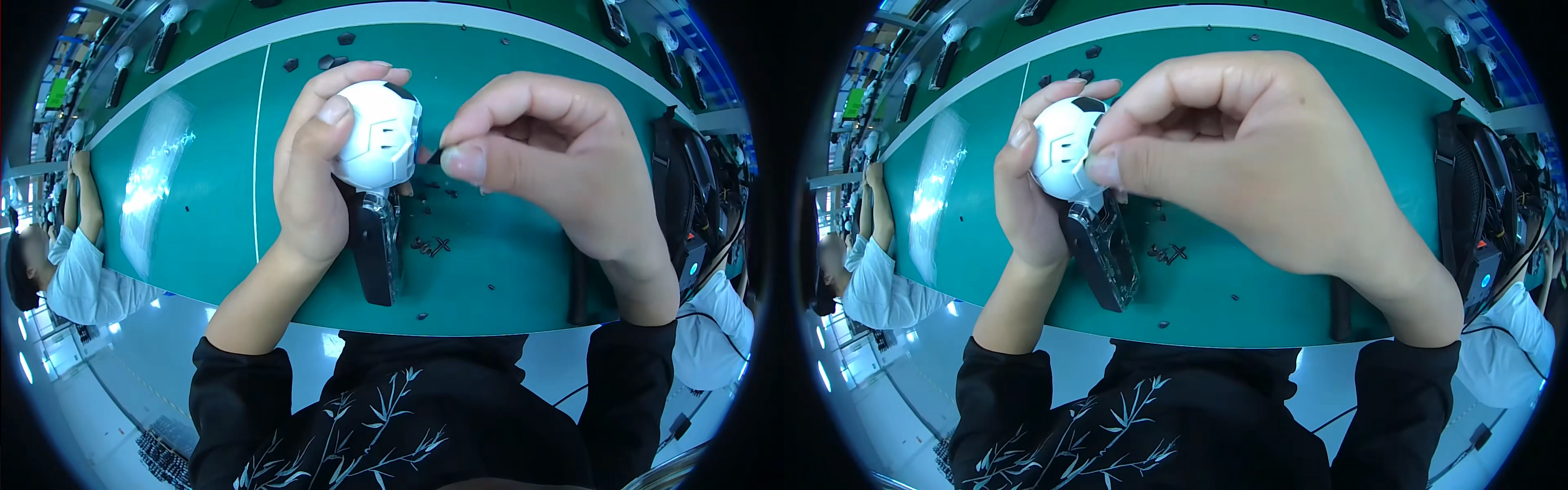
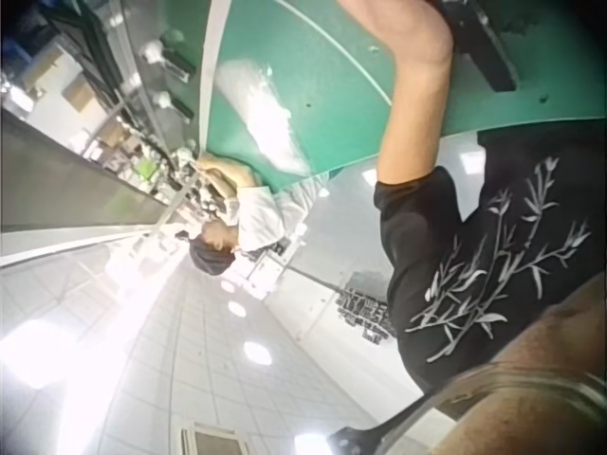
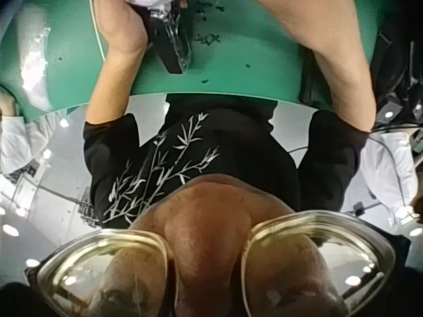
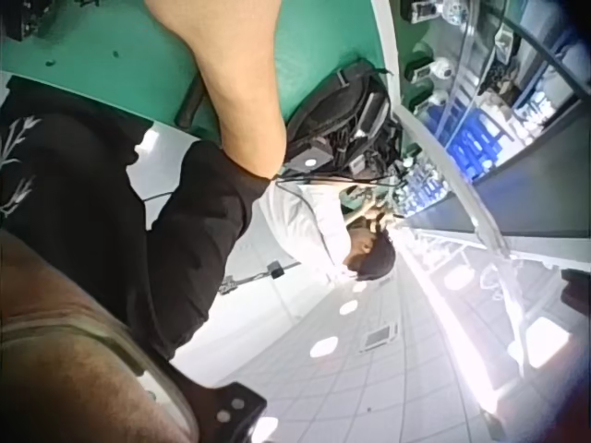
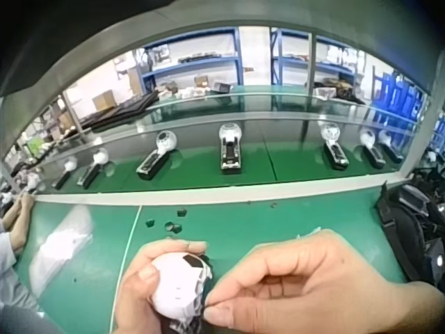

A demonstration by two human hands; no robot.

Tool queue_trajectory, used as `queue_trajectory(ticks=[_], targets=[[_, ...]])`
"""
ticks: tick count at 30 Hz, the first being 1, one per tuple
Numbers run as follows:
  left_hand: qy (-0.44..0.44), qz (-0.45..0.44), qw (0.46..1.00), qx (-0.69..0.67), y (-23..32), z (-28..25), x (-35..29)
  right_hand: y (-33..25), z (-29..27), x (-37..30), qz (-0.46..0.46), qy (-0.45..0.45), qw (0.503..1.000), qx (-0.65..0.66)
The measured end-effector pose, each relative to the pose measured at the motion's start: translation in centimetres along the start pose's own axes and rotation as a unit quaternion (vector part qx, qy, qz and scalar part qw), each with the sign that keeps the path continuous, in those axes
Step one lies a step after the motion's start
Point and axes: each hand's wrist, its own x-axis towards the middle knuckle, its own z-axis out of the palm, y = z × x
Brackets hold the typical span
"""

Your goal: Assembling small components into a handheld electronic device housing on a production line.

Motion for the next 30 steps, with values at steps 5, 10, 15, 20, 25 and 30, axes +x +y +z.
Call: queue_trajectory(ticks=[5,10,15,20,25,30], targets=[[-0.01,0.006,1.0,0.025,-0.4,0.0,-0.2,0.4,0.0,0.4,0.074,0.018,0.997,-0.004],[-0.033,0.039,0.998,0.042,-0.6,-0.3,-0.5,1.4,0.4,0.6,0.111,0.008,0.994,0.016],[-0.046,0.044,0.998,0.027,-0.1,-0.3,-0.8,1.6,0.9,0.6,0.134,-0.003,0.989,0.055],[-0.075,0.052,0.993,0.072,0.3,-0.5,-0.9,1.6,1.1,0.2,0.116,-0.01,0.992,0.043],[-0.073,-0.006,0.989,0.128,1.1,-0.2,-0.7,1.6,1.0,0.0,0.124,-0.026,0.991,0.03],[-0.086,-0.013,0.988,0.129,1.3,-0.1,-0.4,2.1,0.8,0.1,0.098,-0.025,0.994,0.05]])
